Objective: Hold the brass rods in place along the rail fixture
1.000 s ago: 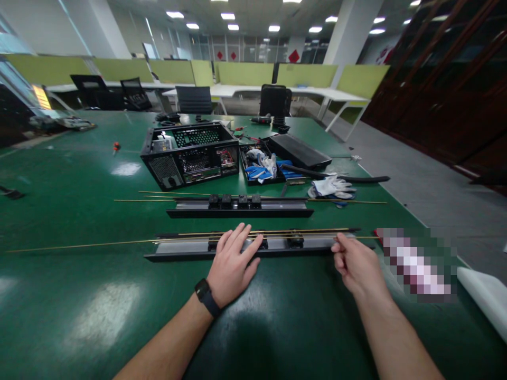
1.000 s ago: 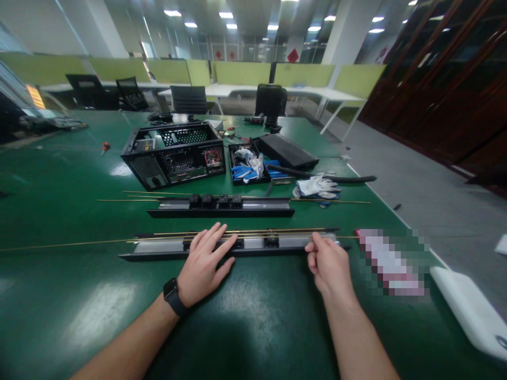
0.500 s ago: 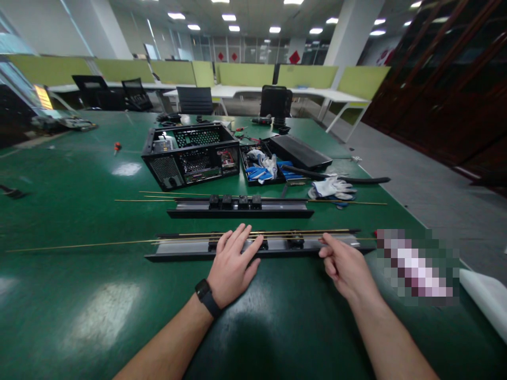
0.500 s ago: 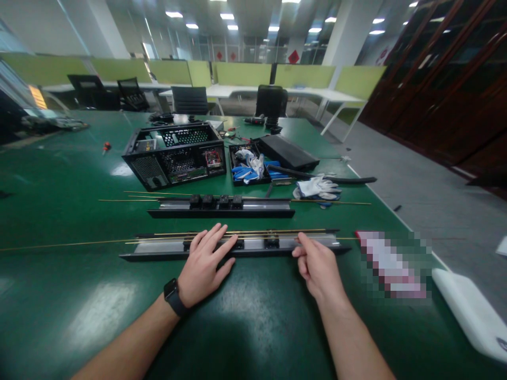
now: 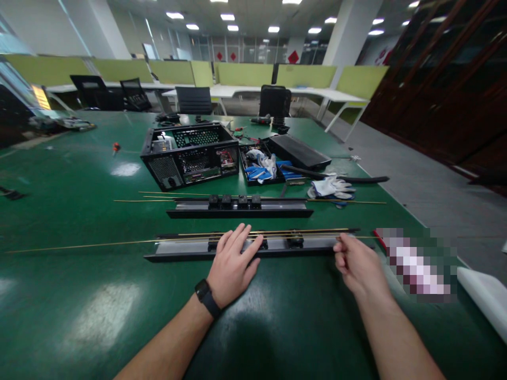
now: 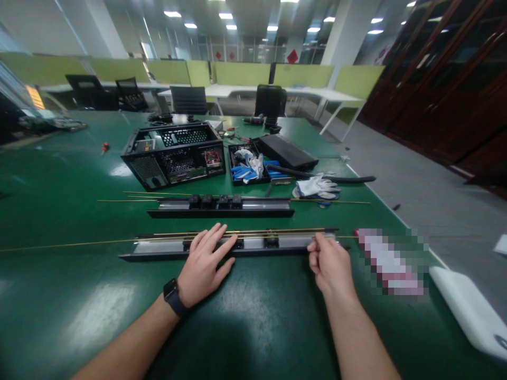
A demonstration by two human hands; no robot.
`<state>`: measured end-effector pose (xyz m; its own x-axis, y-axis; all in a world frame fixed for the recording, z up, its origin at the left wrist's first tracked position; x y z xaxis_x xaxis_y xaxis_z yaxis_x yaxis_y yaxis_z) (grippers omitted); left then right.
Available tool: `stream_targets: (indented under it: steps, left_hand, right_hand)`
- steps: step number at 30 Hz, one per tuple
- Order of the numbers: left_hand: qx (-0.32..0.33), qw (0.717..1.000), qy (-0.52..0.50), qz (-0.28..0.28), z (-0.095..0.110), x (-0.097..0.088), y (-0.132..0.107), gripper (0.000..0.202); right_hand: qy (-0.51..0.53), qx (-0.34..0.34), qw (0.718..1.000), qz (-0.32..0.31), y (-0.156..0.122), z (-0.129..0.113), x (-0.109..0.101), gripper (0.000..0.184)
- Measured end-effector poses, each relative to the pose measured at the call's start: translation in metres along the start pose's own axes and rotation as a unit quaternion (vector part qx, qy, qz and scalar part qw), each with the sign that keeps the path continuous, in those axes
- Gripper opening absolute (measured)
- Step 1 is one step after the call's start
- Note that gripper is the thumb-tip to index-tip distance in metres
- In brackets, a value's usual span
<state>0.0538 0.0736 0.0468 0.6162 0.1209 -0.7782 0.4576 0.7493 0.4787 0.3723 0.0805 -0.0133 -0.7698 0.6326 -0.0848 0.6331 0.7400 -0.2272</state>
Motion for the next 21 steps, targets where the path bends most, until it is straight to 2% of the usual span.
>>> stream_targets:
  steps: [7,16,18,21]
  left_hand:
    - [0.004,1.0,-0.002,0.004,0.002,-0.002,0.002,0.05]
    - [-0.002,1.0,0.0,0.0,-0.001,0.0,0.0,0.05]
    - [0.003,1.0,-0.001,0.0,0.0,0.0,0.0,0.05]
    - [0.008,1.0,-0.001,0.001,0.0,0.001,0.0,0.05]
  right_hand:
    - [-0.007,0.0,1.0,-0.015,-0.004,-0.001,0.005,0.033]
    - [-0.027,0.001,0.996,-0.081,-0.009,0.004,0.02,0.043]
    - [-0.013,0.0,0.997,-0.073,-0.006,0.003,0.016,0.042]
    - [0.007,-0.002,1.0,-0.023,0.001,-0.002,0.001,0.036]
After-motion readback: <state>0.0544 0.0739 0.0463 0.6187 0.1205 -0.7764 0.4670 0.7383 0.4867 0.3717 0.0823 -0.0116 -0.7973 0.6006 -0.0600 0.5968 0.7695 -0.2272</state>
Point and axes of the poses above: each hand's wrist, its own y-axis towards the middle knuckle, its own x-axis out of the palm, z = x × y, the point moved 9 cm from there along y, towards the middle knuckle, and after that the axes turned 15 degrees about -y, right-handed, at the moved point
